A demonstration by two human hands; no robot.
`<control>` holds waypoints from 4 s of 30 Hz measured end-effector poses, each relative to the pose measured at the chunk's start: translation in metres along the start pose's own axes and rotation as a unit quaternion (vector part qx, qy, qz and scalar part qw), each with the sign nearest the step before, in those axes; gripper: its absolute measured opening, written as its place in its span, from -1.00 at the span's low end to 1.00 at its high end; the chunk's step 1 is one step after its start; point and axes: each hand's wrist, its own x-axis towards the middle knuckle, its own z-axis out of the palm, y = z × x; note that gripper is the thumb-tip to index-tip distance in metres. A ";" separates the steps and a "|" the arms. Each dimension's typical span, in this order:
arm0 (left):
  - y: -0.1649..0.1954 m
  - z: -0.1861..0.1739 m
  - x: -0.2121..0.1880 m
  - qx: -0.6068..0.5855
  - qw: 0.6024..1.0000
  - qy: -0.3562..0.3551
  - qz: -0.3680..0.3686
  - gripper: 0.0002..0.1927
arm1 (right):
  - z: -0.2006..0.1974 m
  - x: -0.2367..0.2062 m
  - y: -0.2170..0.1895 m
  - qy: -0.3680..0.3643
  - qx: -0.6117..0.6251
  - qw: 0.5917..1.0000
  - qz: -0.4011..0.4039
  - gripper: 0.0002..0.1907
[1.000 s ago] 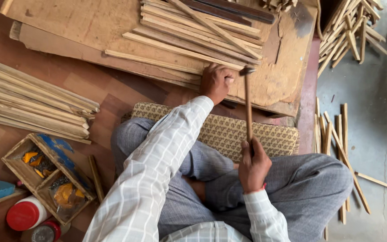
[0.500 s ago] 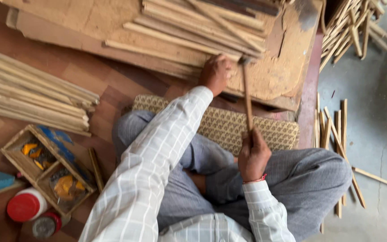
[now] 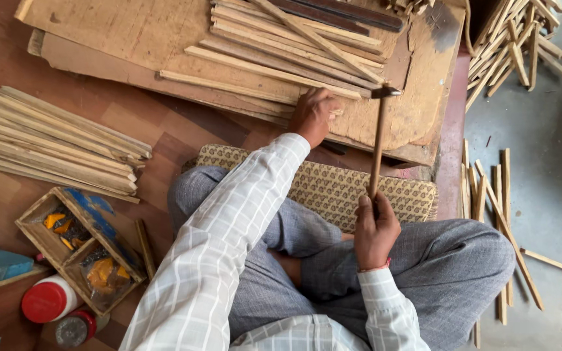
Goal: The person sits on a floor mat and repeatedly picks up thin wooden sticks, places them on a workbench, and hammers nails into them. The person handles the sticks one at a time, using a hammer to drive nails into each stick before moving to the next.
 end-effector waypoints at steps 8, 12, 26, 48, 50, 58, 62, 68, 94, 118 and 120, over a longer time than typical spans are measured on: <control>0.032 0.020 0.039 0.119 0.975 0.035 0.182 -0.85 | -0.006 0.004 0.007 -0.005 0.215 0.967 0.140 -0.83; 0.044 0.009 0.074 0.062 0.990 -0.030 0.121 -0.81 | -0.005 0.004 0.007 -0.019 0.199 0.971 0.129 -0.88; -0.188 -0.301 -0.148 0.269 0.935 -0.001 -0.231 -0.84 | -0.008 0.013 0.026 -0.135 0.320 0.897 0.272 -0.71; -0.125 -0.230 -0.090 0.065 0.994 -0.057 0.074 -0.64 | 0.005 0.013 0.041 -0.090 0.314 0.894 0.306 -0.67; -0.084 -0.191 -0.063 -0.063 0.987 -0.070 0.129 -0.61 | 0.006 0.013 0.038 -0.086 0.314 0.895 0.303 -0.67; -0.019 -0.041 0.000 0.004 0.989 -0.082 0.120 -0.84 | 0.001 0.005 0.024 -0.102 0.330 0.888 0.303 -0.69; -0.029 -0.005 -0.007 -0.009 0.996 -0.023 0.081 -0.81 | 0.001 0.004 0.017 -0.131 0.325 0.882 0.315 -0.68; 0.016 -0.085 -0.014 -0.023 0.997 0.045 0.062 -0.59 | 0.001 0.004 0.014 -0.127 0.286 0.892 0.325 -0.68; -0.184 -0.366 -0.363 0.265 0.867 0.055 -0.418 -0.82 | -0.001 0.008 0.035 -0.182 0.299 0.885 0.305 -0.72; -0.126 -0.325 -0.259 -0.162 0.891 0.281 -0.316 -0.83 | 0.007 0.001 0.020 -0.147 0.307 0.882 0.327 -0.68; -0.092 -0.295 -0.202 -0.235 0.910 0.206 -0.272 -0.83 | 0.007 0.000 0.019 -0.147 0.303 0.884 0.323 -0.67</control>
